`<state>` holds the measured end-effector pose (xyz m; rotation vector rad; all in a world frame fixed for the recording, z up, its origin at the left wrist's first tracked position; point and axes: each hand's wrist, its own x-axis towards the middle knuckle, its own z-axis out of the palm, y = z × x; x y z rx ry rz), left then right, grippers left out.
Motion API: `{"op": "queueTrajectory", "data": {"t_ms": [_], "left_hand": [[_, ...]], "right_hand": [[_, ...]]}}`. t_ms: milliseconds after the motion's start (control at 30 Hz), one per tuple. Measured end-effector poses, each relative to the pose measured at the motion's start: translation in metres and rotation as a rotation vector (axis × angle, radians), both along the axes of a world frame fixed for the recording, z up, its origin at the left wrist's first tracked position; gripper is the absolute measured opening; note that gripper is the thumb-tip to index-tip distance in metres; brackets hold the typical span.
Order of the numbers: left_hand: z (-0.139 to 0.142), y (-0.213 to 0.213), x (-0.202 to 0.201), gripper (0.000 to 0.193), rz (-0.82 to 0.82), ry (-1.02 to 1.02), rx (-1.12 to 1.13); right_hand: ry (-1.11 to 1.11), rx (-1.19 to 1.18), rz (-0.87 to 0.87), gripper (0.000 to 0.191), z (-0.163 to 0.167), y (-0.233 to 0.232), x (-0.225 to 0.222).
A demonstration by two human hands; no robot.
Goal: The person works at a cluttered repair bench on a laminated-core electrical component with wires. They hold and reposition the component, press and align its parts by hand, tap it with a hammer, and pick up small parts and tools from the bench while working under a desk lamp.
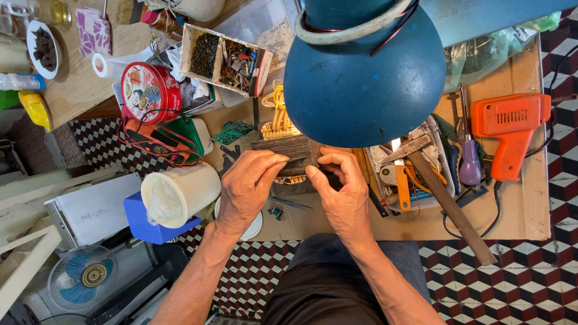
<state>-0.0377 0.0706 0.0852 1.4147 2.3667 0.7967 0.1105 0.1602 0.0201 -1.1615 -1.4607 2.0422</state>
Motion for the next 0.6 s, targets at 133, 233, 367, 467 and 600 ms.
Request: {"op": "queueTrajectory", "data": {"t_ms": [133, 233, 367, 467, 600], "left_hand": [[-0.0011, -0.0002, -0.0004, 0.013, 0.001, -0.006, 0.006], [-0.0018, -0.0003, -0.0001, 0.013, -0.005, -0.008, 0.006], [-0.0018, -0.0002, -0.0006, 0.013, -0.009, 0.001, 0.004], [-0.0016, 0.0001, -0.0011, 0.013, -0.007, -0.006, 0.002], [-0.002, 0.0006, -0.0013, 0.013, 0.005, -0.022, 0.01]], "right_hand": [[0.011, 0.016, -0.001, 0.026, -0.0005, -0.0002, -0.0001], [-0.002, 0.001, 0.012, 0.025, -0.0009, -0.0008, 0.0001], [-0.001, 0.004, 0.009, 0.025, -0.0013, -0.0013, -0.0002], [0.006, 0.019, 0.007, 0.026, -0.0013, -0.0012, -0.0002], [-0.002, 0.007, 0.01, 0.026, -0.0012, -0.0009, -0.0003]]}}
